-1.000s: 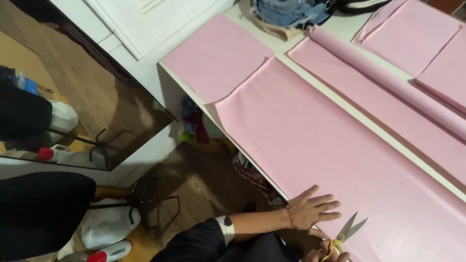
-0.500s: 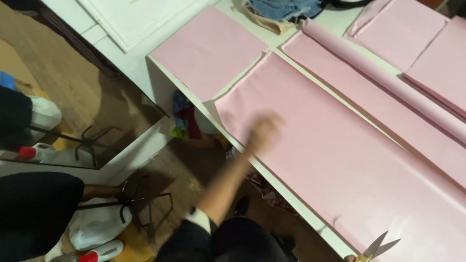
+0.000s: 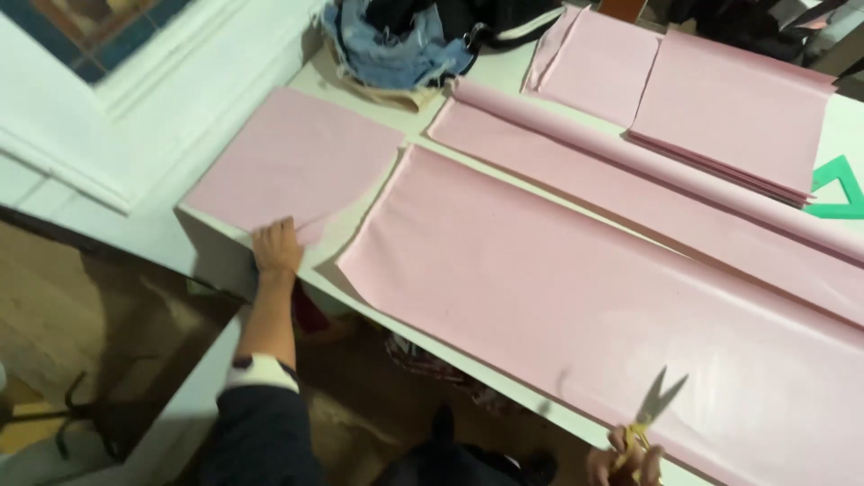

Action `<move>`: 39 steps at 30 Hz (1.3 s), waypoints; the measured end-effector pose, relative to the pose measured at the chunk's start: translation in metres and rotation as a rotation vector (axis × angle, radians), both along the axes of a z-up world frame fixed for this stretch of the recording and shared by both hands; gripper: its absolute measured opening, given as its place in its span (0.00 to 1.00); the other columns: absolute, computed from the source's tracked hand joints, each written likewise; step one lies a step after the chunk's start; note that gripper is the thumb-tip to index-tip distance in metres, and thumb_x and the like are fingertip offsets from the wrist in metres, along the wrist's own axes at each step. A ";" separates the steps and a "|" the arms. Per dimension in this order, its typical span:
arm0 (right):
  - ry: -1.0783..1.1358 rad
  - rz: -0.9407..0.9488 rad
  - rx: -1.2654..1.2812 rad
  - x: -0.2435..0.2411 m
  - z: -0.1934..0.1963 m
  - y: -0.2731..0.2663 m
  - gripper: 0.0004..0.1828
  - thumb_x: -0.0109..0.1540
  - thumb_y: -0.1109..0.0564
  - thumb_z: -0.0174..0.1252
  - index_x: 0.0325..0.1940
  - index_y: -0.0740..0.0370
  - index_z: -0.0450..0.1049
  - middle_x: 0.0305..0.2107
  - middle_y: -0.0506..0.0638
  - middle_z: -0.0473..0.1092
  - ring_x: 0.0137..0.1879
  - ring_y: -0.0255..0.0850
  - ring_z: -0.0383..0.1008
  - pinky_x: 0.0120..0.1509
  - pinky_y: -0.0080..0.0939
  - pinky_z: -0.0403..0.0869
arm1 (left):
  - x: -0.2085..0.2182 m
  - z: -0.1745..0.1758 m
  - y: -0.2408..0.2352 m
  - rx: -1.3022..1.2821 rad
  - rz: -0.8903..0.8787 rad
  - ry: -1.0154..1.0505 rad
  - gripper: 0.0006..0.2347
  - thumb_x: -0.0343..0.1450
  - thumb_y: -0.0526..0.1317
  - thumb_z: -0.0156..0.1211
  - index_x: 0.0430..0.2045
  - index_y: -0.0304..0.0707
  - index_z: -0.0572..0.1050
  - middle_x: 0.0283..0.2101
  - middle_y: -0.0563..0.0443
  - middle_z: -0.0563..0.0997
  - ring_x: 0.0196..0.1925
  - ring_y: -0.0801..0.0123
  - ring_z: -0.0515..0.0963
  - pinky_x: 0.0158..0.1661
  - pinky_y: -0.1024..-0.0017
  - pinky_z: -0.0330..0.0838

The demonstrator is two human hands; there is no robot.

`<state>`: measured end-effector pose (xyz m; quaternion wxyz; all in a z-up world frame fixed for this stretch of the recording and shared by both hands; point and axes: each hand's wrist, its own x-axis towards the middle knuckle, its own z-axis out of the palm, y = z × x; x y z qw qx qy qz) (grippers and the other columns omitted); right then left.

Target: Measuring and cutting pieces from a roll of pink leather material using a ruler, pen, and scissors.

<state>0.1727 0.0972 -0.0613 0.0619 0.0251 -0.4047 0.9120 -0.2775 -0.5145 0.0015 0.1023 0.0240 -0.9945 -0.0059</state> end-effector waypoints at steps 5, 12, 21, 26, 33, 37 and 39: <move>0.120 -0.013 0.023 -0.021 0.024 -0.012 0.36 0.70 0.23 0.29 0.40 0.60 0.57 0.10 0.50 0.64 0.13 0.39 0.62 0.15 0.34 0.64 | -0.023 0.065 0.013 0.221 -0.188 0.452 0.07 0.73 0.31 0.62 0.42 0.42 0.82 0.43 0.48 0.85 0.46 0.57 0.83 0.55 0.58 0.72; -0.240 -0.136 0.164 0.000 0.120 -0.045 0.35 0.64 0.21 0.36 0.39 0.55 0.57 0.11 0.47 0.61 0.16 0.37 0.60 0.24 0.37 0.66 | 0.045 0.302 0.120 0.096 -0.606 0.976 0.09 0.76 0.22 0.53 0.44 0.32 0.78 0.39 0.42 0.81 0.40 0.55 0.83 0.39 0.64 0.79; -0.291 -0.149 0.115 0.018 0.133 -0.049 0.37 0.59 0.19 0.38 0.39 0.55 0.58 0.10 0.47 0.58 0.18 0.37 0.59 0.28 0.36 0.65 | 0.050 0.343 0.167 0.871 -0.768 0.819 0.12 0.86 0.36 0.46 0.53 0.26 0.78 0.49 0.45 0.84 0.48 0.70 0.84 0.51 0.74 0.82; -0.318 -0.117 0.072 0.033 0.125 -0.041 0.37 0.59 0.18 0.36 0.38 0.55 0.58 0.08 0.46 0.56 0.16 0.37 0.57 0.20 0.35 0.59 | 0.060 0.369 0.209 0.959 -0.904 0.794 0.12 0.87 0.37 0.50 0.50 0.22 0.77 0.48 0.41 0.84 0.48 0.68 0.83 0.52 0.72 0.82; -0.300 -0.016 0.104 0.036 0.083 -0.016 0.38 0.59 0.18 0.34 0.35 0.57 0.55 0.07 0.50 0.59 0.14 0.38 0.58 0.19 0.35 0.60 | 0.038 0.379 0.217 0.879 -0.807 0.815 0.09 0.86 0.37 0.59 0.43 0.27 0.80 0.40 0.46 0.82 0.38 0.71 0.79 0.41 0.78 0.72; -0.322 -0.048 0.102 0.040 0.048 -0.011 0.39 0.58 0.18 0.32 0.34 0.58 0.55 0.07 0.52 0.62 0.11 0.39 0.57 0.16 0.36 0.60 | 0.041 0.384 0.225 0.953 -0.772 0.786 0.09 0.87 0.38 0.61 0.43 0.29 0.80 0.41 0.48 0.82 0.38 0.71 0.79 0.40 0.77 0.73; -0.287 -0.019 0.135 0.031 0.062 -0.012 0.38 0.59 0.19 0.31 0.35 0.56 0.54 0.06 0.51 0.62 0.11 0.39 0.57 0.16 0.36 0.60 | 0.035 0.379 0.225 0.943 -0.829 0.740 0.07 0.86 0.36 0.59 0.45 0.31 0.80 0.41 0.49 0.83 0.39 0.72 0.80 0.40 0.76 0.74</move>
